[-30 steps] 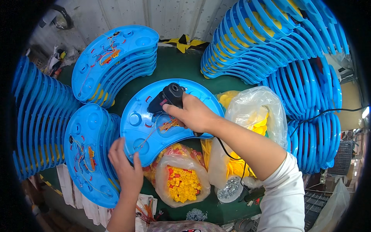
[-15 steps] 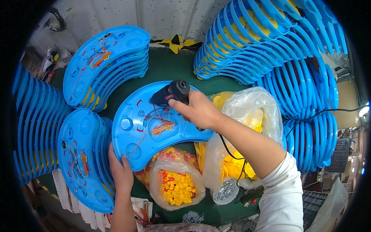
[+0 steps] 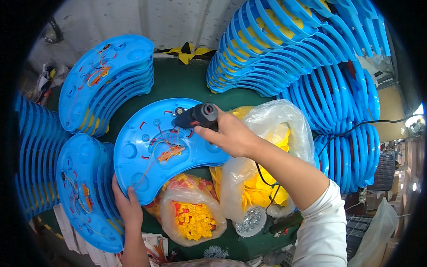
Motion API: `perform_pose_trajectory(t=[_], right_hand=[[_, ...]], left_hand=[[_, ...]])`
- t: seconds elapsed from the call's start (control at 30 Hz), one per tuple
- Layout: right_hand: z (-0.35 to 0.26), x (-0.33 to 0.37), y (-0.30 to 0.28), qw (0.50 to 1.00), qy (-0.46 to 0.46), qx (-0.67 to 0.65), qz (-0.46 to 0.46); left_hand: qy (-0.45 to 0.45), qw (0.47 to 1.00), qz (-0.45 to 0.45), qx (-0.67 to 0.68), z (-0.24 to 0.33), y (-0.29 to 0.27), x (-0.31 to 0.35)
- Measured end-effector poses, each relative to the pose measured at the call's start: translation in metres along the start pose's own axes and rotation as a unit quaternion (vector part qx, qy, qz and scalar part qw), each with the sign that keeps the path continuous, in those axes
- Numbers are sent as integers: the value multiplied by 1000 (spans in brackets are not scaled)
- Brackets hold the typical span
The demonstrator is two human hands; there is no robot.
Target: The person assembles blue plastic trays by attaching small colorful plastic pieces and wires using a green power drill. They repeatedly pick up trays, position components, and drill them into place, then stack the finished trays.
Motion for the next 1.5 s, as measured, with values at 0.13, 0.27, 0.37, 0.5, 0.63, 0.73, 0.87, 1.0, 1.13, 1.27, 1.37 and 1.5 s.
perform_pose_trajectory(t=[0.13, 0.27, 0.37, 0.5, 0.63, 0.73, 0.87, 1.0, 1.13, 1.27, 1.37, 1.5], right_hand=[[-1, -3, -4, 998, -11, 64, -1], [3, -4, -1, 988, -70, 133, 43], [1, -3, -4, 983, -63, 172, 23], [-17, -6, -24, 998, -24, 45, -27], [-26, -17, -12, 998, -48, -19, -21], [-32, -28, 9, 997, -50, -54, -34], [-33, -35, 19, 994, -106, 38, -1], [-34, -35, 26, 978, -121, 170, 25], [-54, -23, 28, 964, -91, 250, 13], [-51, -15, 14, 977, -119, 170, 53], [-40, 6, -1, 997, -79, -2, 16], [-16, 73, -18, 968, -32, -244, 51]], left_hand=[[-3, 1000, 2, 10, -2, 0, 1], [-6, 1000, -3, 10, 0, 2, 2], [1, 1000, -11, 11, -2, -1, 0], [4, 1000, -10, 2, 0, -3, 1], [-6, 1000, -11, 8, -2, 1, 2], [-8, 1000, -13, -2, -1, -1, 2], [-5, 1000, -22, 12, 1, -1, 2], [-6, 1000, -15, 21, -2, 0, 2], [-1, 1000, -19, 15, 1, -2, 3], [16, 1000, -15, 5, 0, 2, 6], [-18, 998, -24, 54, -3, 1, 1], [-59, 963, 3, 263, 28, -14, -3]])
Point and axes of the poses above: each hand's wrist, its own x-axis away from the middle knuckle, its own y-axis out of the palm, z = x × y, the point moved 5 cm from there along -x, towards the middle knuckle, and after that the axes turned 3 degrees about y, right-handed, at the moved point
